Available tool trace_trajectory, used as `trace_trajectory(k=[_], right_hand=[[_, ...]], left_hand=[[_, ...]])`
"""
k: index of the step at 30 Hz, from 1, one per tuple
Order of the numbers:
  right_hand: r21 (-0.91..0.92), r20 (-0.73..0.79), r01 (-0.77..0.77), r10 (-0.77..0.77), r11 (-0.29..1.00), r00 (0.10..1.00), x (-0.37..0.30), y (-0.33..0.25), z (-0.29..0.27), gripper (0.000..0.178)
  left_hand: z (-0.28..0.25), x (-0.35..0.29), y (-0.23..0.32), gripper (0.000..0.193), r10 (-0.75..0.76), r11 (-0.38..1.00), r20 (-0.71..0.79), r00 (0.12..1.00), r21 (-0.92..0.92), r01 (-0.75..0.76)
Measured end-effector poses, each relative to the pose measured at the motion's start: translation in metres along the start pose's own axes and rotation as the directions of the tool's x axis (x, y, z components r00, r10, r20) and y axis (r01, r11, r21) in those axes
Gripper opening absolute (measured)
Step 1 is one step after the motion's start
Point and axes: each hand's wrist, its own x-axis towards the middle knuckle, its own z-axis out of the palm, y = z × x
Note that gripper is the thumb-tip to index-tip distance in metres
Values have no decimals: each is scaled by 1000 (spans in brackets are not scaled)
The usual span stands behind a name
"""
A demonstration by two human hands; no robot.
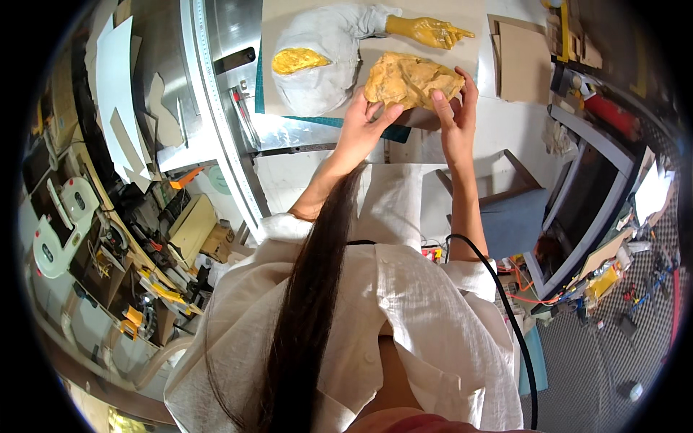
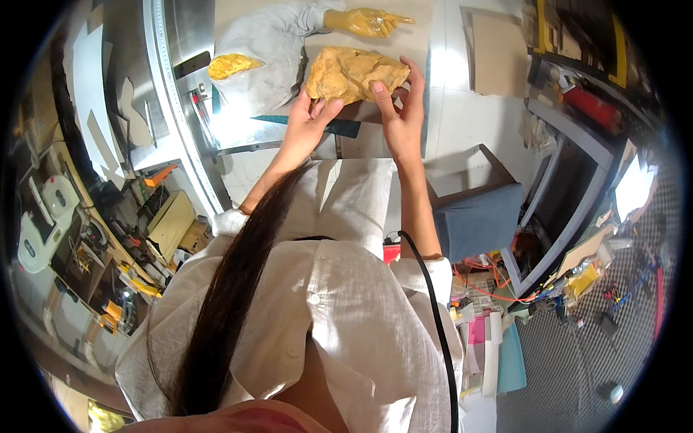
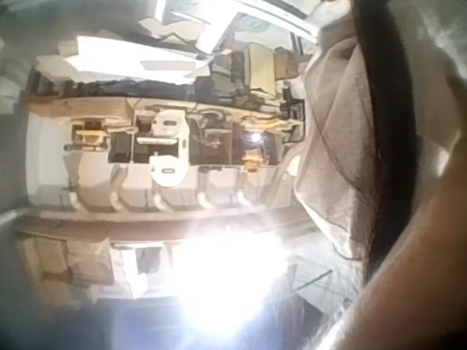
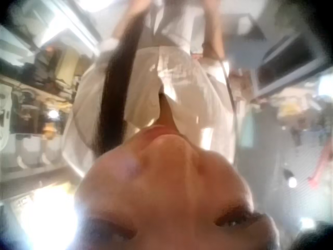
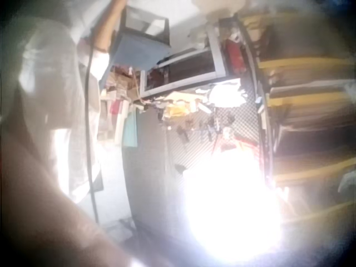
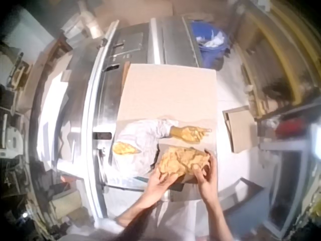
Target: The person places a block of yellow clay on a blue cutting mat and uses a small metal tool to carve and shape the surface. They rotate the clay block to access different sides and continue refining the form with precise strokes.
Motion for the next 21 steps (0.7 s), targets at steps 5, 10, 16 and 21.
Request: trace_trajectory(k=[5,10,16,21], right_hand=[[34,-1,-20,20,999,1000,-1,-4,0,62],[111,-52,-38,44,993,998,-1,13,0,62],[160,-31,-78,84,984,996,-2,6,1,55],[156,-33,-84,90,984,995,-2,6,1,53]], left_hand=[[0,1,-5,45,-4,998,-4,1000,-69,4],[-3,1,-9,44,-9,999,-5,1000,-40,9],[-4,0,-13,42,-5,1000,-1,1000,-29,5],[-3,2,-11,43,10,999,2,1000,-36,-10]])
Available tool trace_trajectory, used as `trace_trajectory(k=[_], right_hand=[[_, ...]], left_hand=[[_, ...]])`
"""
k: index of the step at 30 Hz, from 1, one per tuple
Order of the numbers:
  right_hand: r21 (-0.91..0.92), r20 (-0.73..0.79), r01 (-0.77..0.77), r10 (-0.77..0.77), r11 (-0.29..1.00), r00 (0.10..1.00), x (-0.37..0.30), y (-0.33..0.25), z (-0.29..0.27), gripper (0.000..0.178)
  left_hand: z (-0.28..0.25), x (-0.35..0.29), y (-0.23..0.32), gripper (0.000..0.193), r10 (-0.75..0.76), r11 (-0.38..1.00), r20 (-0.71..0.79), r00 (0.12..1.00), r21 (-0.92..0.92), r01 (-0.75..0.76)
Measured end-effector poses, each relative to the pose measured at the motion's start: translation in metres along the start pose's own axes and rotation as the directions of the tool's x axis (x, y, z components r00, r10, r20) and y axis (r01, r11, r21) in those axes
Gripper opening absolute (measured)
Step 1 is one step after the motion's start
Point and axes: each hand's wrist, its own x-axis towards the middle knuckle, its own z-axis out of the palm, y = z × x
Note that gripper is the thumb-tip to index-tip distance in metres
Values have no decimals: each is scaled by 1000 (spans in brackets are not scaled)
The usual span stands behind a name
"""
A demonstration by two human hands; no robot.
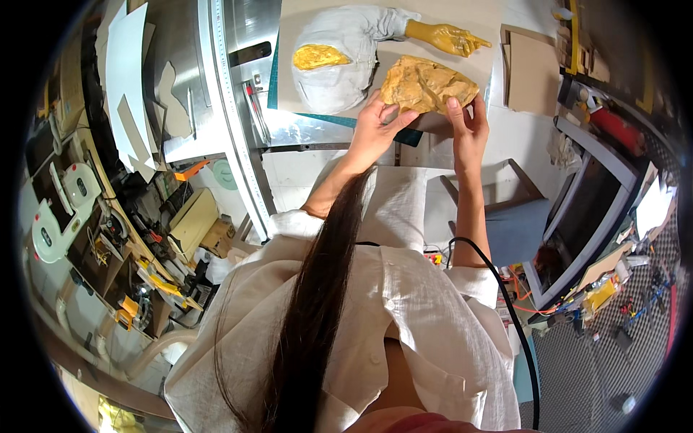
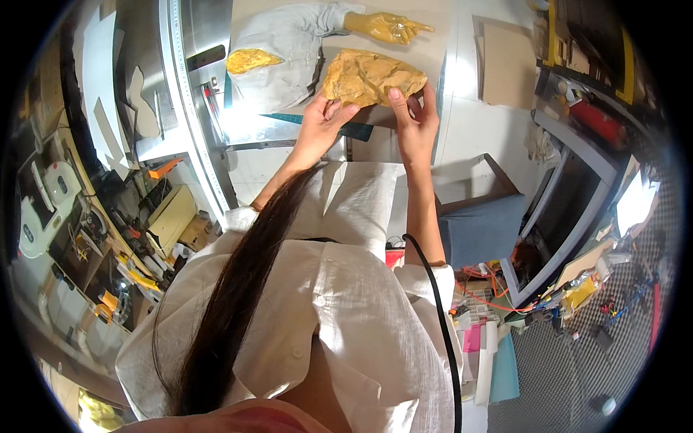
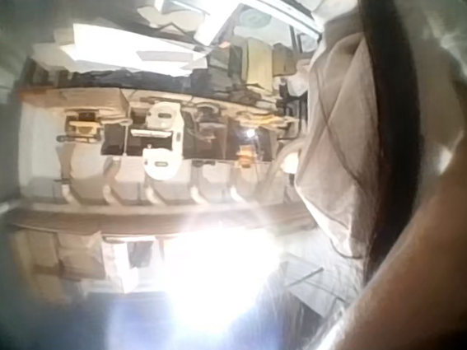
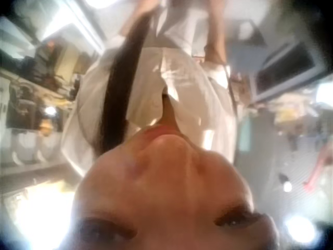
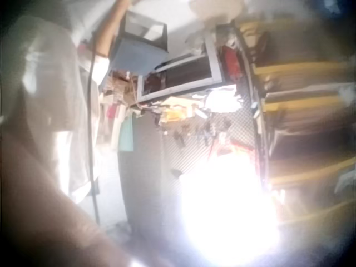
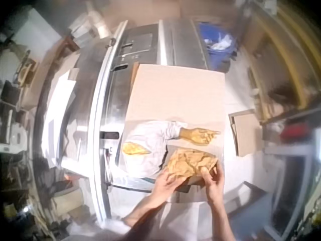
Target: The person places a block of yellow clay on a blue cutting mat and uses a small metal tool to carve and shape the surface. They rotate the clay block to access different sides and continue refining the form with precise strokes.
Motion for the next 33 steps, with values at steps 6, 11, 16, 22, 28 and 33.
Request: trace_trajectory(k=[6,11,16,22,28,33], right_hand=[[-30,-5,-46,46,998,999,-1,-3,0,57],[-85,-3,-65,65,994,998,-1,-11,1,57],[-74,22,-64,66,995,998,2,-10,0,54],[-49,32,-17,19,999,999,4,-1,-2,48],[2,39,-45,45,999,998,0,-9,0,46],[-10,41,5,-4,1000,999,0,-3,0,47]], left_hand=[[2,-1,3,43,26,999,-12,1000,35,-26],[4,-1,3,45,16,1000,-17,1000,18,-16],[4,-1,4,48,15,998,-12,1000,57,-15],[3,-1,1,51,17,999,-17,1000,47,-16],[2,-3,2,51,-14,999,-6,1000,40,15],[1,-5,0,51,-33,999,-26,999,35,34]])
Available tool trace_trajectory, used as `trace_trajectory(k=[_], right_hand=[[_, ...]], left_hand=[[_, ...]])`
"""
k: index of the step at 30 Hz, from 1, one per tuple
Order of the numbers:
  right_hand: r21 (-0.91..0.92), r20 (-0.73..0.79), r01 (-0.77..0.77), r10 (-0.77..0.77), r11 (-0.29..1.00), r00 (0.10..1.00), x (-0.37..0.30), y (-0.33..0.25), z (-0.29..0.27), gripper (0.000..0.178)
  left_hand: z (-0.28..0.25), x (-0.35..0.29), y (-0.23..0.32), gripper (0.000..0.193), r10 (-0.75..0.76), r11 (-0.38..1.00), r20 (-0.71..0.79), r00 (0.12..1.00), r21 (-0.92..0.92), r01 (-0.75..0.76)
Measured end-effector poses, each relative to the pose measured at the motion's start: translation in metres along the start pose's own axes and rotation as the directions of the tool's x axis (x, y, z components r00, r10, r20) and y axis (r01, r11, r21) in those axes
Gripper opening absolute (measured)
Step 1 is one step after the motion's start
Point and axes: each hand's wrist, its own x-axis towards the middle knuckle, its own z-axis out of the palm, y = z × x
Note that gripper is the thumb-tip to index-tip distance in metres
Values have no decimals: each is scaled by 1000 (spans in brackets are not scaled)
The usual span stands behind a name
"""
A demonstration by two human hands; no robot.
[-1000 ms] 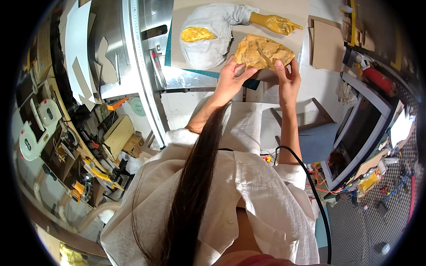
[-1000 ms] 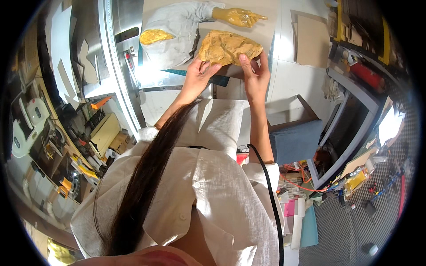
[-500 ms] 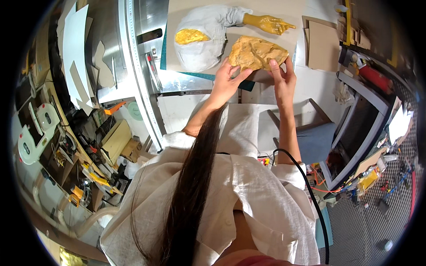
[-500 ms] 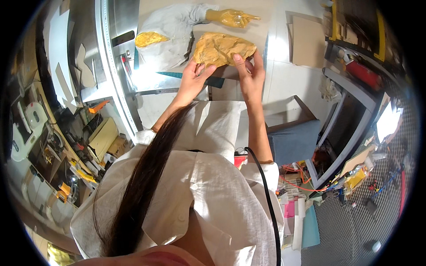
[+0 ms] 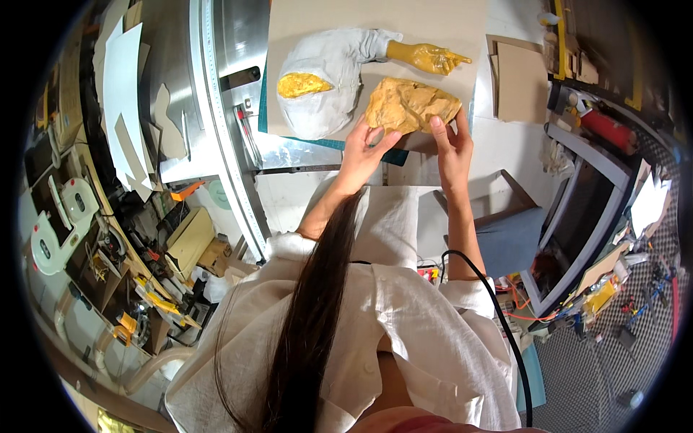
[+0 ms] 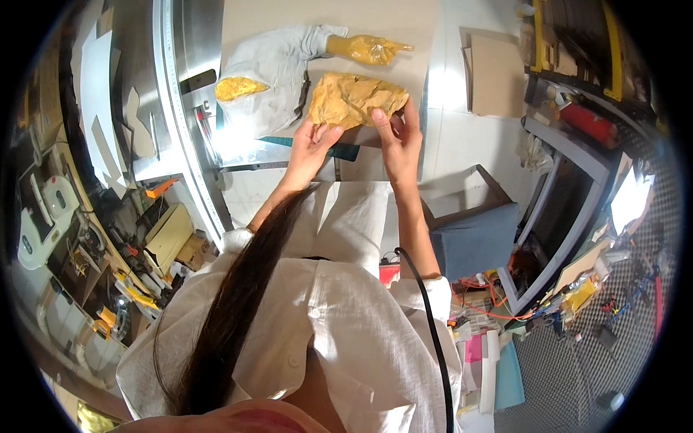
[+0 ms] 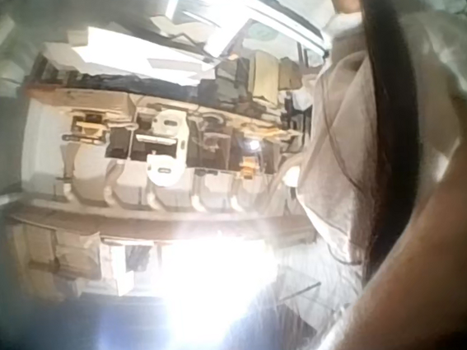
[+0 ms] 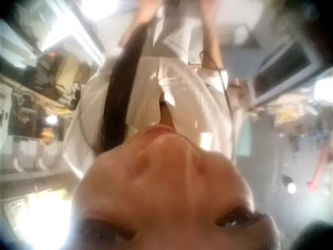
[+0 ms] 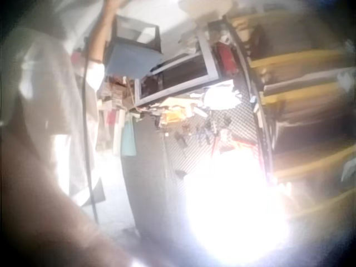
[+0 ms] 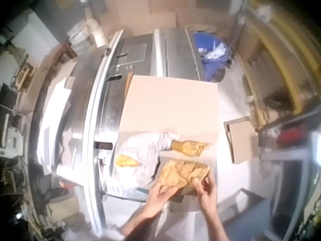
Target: The person places a block of yellow clay on a blue cutting mat and uses a small metal tool to carve and shape the surface. They rotate the clay block to access different sides and continue refining the form with precise strokes.
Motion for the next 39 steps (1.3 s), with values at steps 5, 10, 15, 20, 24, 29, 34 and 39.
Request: trace_trajectory(k=[5,10,15,20,24,29,34,39], right_hand=[[-17,14,-36,36,999,999,3,-6,-1,48],[-16,6,-42,42,999,999,4,-3,-3,49],[-30,-2,-38,37,999,999,2,-3,-3,51],[-58,-22,-49,48,997,999,2,-2,-2,52],[-49,-31,-52,50,997,998,1,-4,0,53],[-5,14,-28,28,1000,1000,4,-4,0,53],[-38,-36,-1,0,999,999,3,1,1,59],[-92,-37,67,-71,994,997,3,-8,6,60]], left_hand=[[1,0,2,51,21,1000,10,1000,23,-22],[-1,-1,-2,52,-50,998,-10,999,31,50],[0,-3,0,51,-87,996,-30,996,33,88],[1,-1,4,50,-100,995,-22,995,0,100],[1,-1,6,50,-123,992,-18,992,-14,123],[2,2,-1,51,-28,999,-40,999,-20,28],[5,2,2,51,26,1000,-41,999,4,-26],[3,2,13,43,-32,996,-17,999,-79,30]])
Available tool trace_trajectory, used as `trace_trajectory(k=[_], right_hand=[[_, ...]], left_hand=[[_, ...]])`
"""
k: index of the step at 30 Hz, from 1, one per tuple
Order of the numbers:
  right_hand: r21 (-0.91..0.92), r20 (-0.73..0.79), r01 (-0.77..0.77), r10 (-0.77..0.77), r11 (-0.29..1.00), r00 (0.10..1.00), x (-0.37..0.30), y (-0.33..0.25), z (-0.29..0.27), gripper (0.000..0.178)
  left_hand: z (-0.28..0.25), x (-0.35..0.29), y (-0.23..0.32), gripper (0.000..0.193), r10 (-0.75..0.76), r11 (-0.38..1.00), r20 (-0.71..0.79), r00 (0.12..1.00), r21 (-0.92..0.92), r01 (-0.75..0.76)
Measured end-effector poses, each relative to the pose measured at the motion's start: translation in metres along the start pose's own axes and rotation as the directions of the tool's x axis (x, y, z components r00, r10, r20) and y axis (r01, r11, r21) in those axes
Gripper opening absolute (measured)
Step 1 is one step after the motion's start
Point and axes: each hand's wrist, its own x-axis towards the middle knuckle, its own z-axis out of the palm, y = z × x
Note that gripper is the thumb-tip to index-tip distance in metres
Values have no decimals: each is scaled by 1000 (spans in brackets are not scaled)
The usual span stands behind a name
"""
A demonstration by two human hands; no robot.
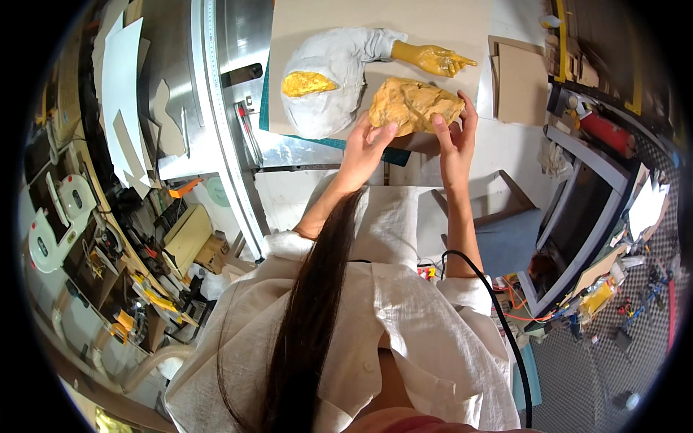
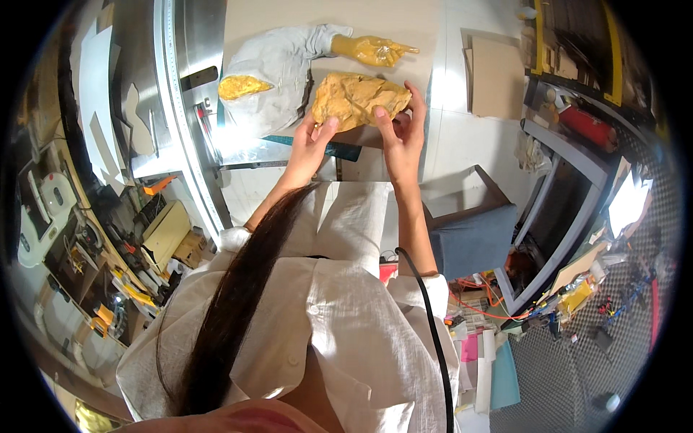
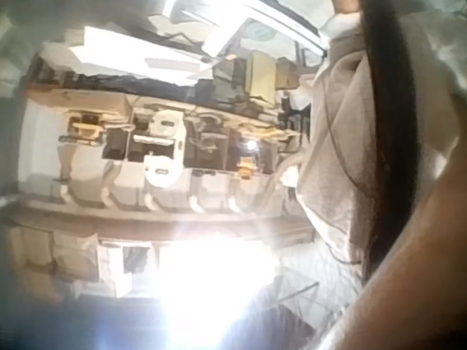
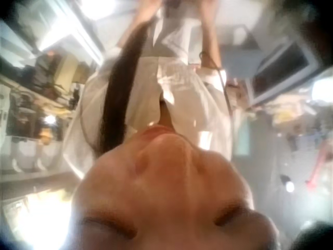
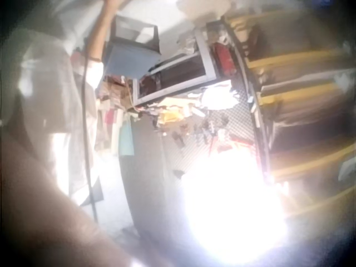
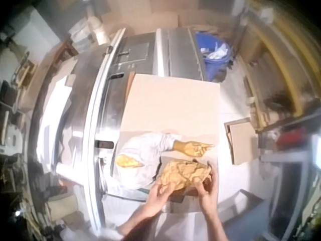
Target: The person places a block of yellow clay on a blue cutting mat and uses a small metal tool to carve and shape the surface. They rotate the clay block to access different sides and continue refining the form with precise strokes.
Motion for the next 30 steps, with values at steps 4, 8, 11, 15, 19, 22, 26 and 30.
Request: trace_trajectory(k=[4,8,11,15,19,22,26,30], right_hand=[[-56,33,-33,35,998,999,2,0,-5,58],[-26,32,-25,26,999,999,3,4,-6,55],[-4,50,-33,33,999,998,5,0,-4,55],[-41,61,-44,46,998,997,5,-3,-6,55],[-24,54,-32,33,999,998,4,-3,-5,55],[-55,53,-46,49,997,997,5,-7,-5,55],[-77,67,-58,63,995,996,6,-11,-5,54],[-81,61,-42,47,996,997,6,-9,-5,53]], left_hand=[[1,0,4,39,-26,999,3,1000,-22,26],[-1,2,-6,38,-14,1000,-9,1000,19,14],[1,3,-3,39,-16,999,-15,1000,-35,15],[1,1,-6,39,29,1000,-14,999,-7,-29],[0,0,0,40,42,994,17,999,103,-43],[-1,1,1,41,81,987,41,996,135,-86],[-2,2,-1,41,82,990,42,996,108,-86],[-1,2,-3,41,85,989,36,996,122,-89]])
